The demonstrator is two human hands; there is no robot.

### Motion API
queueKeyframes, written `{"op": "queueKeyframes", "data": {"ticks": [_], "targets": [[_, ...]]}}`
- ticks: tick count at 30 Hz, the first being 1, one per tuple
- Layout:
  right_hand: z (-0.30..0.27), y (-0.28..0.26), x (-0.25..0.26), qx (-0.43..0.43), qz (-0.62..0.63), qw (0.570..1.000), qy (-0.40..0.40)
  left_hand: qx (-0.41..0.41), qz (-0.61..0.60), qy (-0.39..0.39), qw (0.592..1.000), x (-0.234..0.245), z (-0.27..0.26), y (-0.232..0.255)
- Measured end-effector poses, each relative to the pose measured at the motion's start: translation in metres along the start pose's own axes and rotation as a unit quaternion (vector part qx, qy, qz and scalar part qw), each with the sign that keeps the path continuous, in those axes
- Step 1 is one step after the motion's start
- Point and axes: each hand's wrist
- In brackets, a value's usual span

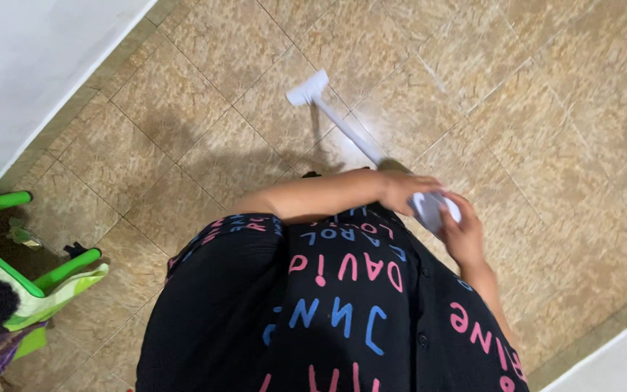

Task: Vacuuming a tiled floor using a cordless handheld vacuum cleaner with an extension wand.

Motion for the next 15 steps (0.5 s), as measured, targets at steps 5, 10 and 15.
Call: {"op": "queueKeyframes", "data": {"ticks": [5,10,15], "targets": [[-0.053,0.029,0.016,-0.070,0.071,0.994,0.040,-0.052,-0.001,-0.038,0.998,-0.009,-0.016,0.039],[-0.016,0.040,-0.067,0.021,0.034,0.998,0.041,0.048,-0.038,0.038,0.997,0.007,-0.049,0.011],[0.064,0.023,-0.166,0.297,0.045,0.954,0.012,0.276,0.035,0.155,0.948,0.037,-0.077,-0.052]]}}
Point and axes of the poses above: each hand's wrist, its own z-axis towards the middle knuckle, its own x-axis out of the back of the hand, y = z × x, and after that the axes turned 8 degrees about y, right-handed
